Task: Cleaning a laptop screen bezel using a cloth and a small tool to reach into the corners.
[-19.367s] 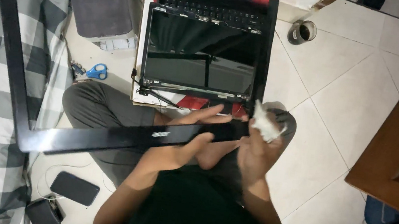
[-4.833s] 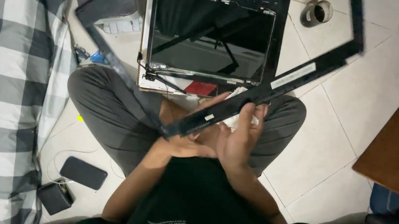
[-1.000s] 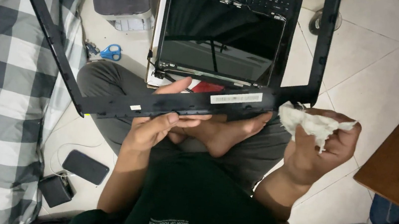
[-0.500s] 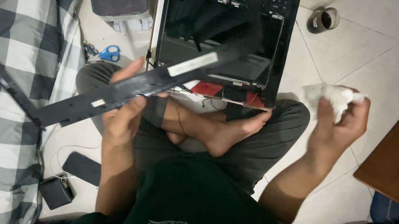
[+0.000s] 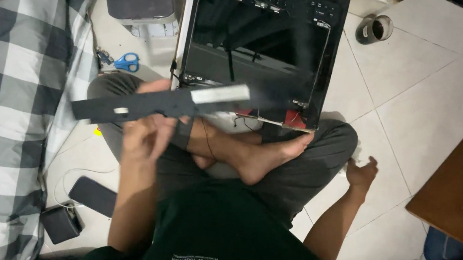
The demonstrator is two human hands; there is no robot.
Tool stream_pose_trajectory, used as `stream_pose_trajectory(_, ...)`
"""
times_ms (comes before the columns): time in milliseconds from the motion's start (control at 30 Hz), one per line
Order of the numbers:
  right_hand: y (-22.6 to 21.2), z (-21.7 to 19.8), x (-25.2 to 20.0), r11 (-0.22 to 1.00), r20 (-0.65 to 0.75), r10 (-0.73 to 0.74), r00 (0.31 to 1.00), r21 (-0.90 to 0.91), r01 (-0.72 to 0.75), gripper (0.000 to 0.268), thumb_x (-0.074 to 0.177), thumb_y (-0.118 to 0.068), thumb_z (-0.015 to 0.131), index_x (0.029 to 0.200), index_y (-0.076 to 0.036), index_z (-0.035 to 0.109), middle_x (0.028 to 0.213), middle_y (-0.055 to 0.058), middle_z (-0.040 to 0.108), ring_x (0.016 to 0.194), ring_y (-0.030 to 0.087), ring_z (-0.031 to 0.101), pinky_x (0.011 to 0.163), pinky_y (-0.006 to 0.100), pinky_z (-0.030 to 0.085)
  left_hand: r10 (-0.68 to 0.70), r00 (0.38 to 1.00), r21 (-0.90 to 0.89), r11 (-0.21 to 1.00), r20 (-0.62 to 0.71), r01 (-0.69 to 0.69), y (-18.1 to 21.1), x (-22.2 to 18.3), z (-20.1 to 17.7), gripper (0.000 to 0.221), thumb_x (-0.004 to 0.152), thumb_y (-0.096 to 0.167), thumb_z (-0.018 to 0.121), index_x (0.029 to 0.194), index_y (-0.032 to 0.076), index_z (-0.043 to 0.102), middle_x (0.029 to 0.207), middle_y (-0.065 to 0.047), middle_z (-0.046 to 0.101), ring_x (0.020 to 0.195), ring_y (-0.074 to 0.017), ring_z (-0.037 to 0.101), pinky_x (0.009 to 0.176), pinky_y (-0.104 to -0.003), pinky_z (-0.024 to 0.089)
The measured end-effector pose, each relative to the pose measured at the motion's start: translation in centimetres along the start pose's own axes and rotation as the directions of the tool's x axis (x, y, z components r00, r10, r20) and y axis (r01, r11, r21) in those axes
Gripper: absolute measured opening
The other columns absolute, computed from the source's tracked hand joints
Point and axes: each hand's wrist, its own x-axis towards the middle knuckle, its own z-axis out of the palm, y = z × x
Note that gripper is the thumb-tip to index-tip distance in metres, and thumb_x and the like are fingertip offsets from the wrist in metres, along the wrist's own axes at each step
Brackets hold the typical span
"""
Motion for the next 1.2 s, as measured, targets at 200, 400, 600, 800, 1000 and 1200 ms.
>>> stream_pose_trajectory(200, -12.4, -2.1, -5.9, 0.72, -0.534, -0.51, 0.675, 0.165, 0.674, 0.055, 0.085, 0.001, 0.079, 0.134, 0.008, 0.054, 0.116, 0.032, 0.054, 0.11, 0.053, 0.055, 0.096, 0.059, 0.044, -0.241, 0.903, -0.711, 0.557, 0.356, 0.429, -9.2, -2.9, 1.6, 0.067, 0.077, 0.01, 0.048, 0.142, -0.003, 0.047, 0.126, -0.025, 0.064, 0.104, -0.0423, 0.067, 0.094, -0.064, 0.052)
stream_pose_trajectory(400, -29.0, -7.4, -18.6, 0.73, -0.076, -0.476, 0.876, 0.521, 0.442, 0.025, 0.099, -0.04, 0.072, 0.114, -0.019, 0.075, 0.103, 0.01, 0.075, 0.096, 0.031, 0.073, 0.087, 0.04, 0.054, -0.225, 0.784, -0.792, 0.072, 0.579, 0.606, -12.9, -1.7, 9.2, 0.05, 0.075, 0.01, 0.056, 0.121, 0.031, 0.055, 0.078, 0.003, 0.048, 0.068, -0.0126, 0.04, 0.061, -0.026, 0.038)
stream_pose_trajectory(600, -33.2, -3.6, -24.0, 0.554, 0.37, -0.703, 0.608, 0.82, 0.142, 0.049, 0.107, -0.033, 0.049, 0.147, -0.006, 0.056, 0.122, 0.015, 0.073, 0.092, 0.014, 0.068, 0.085, 0.034, 0.057, 0.075, 0.747, -0.717, -0.234, 0.66, 0.657, -10.6, -0.8, 12.3, 0.025, 0.093, 0.018, 0.071, 0.098, 0.042, 0.066, 0.085, 0.014, 0.076, 0.07, -0.0046, 0.064, 0.078, -0.033, 0.048)
stream_pose_trajectory(800, -32.4, 0.1, -24.2, 0.226, 0.508, -0.7, 0.502, 0.825, -0.518, 0.036, 0.103, -0.015, 0.06, 0.137, -0.002, 0.057, 0.109, 0.011, 0.074, 0.09, 0.019, 0.076, 0.075, 0.031, 0.063, 0.239, 0.69, -0.638, -0.265, 0.683, 0.723, -7.4, -0.7, 12.9, 0.027, 0.089, 0.018, 0.076, 0.093, 0.044, 0.069, 0.077, 0.012, 0.078, 0.069, -0.0072, 0.069, 0.08, -0.032, 0.052)
stream_pose_trajectory(1000, -31.2, 2.0, -20.6, 0.01, 0.435, -0.725, 0.534, 0.782, -0.624, 0.014, 0.104, -0.012, 0.063, 0.117, -0.005, 0.062, 0.103, 0.006, 0.074, 0.09, 0.019, 0.076, 0.085, 0.03, 0.064, 0.774, 0.56, -0.269, -0.495, 0.296, 0.826, -9.4, -1.1, 17.7, 0.04, 0.106, 0.014, 0.049, 0.138, 0.033, 0.063, 0.134, -0.012, 0.07, 0.127, -0.0317, 0.061, 0.108, -0.047, 0.043)
stream_pose_trajectory(1200, -25.7, -0.3, -13.0, -0.186, 0.307, -0.601, 0.738, 0.844, -0.503, 0.012, 0.104, -0.007, 0.062, 0.108, -0.008, 0.073, 0.1, 0.009, 0.077, 0.086, 0.024, 0.078, 0.078, 0.029, 0.066, -0.54, 0.624, -0.346, 0.531, 0.565, 0.773, -6.7, -3.5, 8.7, 0.061, 0.104, 0.035, 0.053, 0.122, -0.022, 0.056, 0.088, -0.041, 0.069, 0.076, -0.0395, 0.076, 0.058, -0.038, 0.061)
